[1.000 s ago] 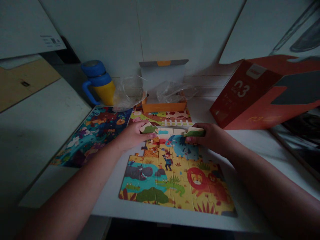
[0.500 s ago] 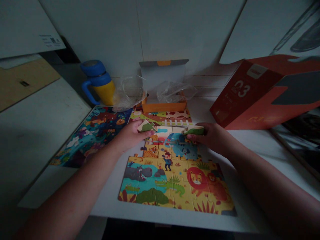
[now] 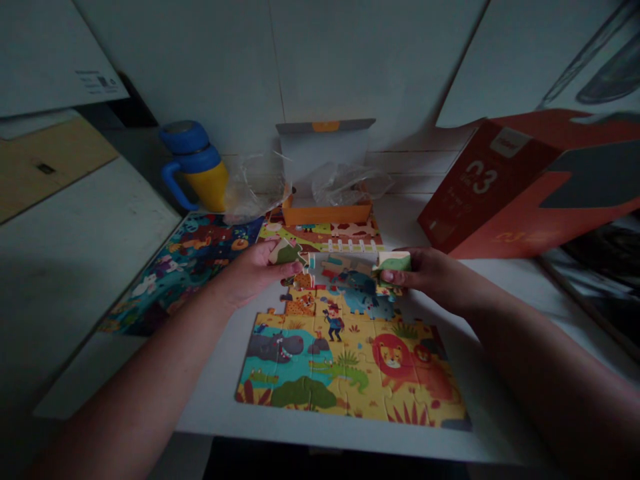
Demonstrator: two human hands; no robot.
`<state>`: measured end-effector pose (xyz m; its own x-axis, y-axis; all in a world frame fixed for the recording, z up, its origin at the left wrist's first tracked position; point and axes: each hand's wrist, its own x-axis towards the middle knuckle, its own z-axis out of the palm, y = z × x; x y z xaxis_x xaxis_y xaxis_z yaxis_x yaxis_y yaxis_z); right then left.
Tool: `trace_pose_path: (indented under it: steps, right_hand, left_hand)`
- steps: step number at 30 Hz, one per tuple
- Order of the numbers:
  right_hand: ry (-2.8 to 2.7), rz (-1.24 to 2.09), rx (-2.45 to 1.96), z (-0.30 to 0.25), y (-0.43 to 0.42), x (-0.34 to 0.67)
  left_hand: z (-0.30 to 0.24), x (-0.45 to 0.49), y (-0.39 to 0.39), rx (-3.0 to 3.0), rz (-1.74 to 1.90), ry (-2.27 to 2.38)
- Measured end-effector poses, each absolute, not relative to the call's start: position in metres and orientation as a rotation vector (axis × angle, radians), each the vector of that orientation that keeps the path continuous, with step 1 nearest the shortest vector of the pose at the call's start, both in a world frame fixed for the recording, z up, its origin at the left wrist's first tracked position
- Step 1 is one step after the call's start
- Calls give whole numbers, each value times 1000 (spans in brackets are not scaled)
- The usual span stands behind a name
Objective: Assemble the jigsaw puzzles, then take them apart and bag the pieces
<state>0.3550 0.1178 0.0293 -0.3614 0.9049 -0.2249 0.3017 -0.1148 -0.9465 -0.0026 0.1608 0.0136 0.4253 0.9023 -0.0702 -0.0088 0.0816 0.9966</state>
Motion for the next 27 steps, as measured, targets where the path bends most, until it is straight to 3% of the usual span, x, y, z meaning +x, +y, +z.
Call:
trace_pose_path:
  steps: [5,10,14,27]
  right_hand:
    - [-1692,1335,-1430,28,115,342]
    - [-1903,846,-1734,19,111,323]
    - [-2098,570,-1661,14,110,318]
    - [-2103,585,-1538,13,110,315]
  left_hand:
    - [9,7,160,1434,751,944]
    - [6,22,157,1606,711,977]
    - [8,28,151,1796,650,957]
    - [2,35,150,2368,741,930]
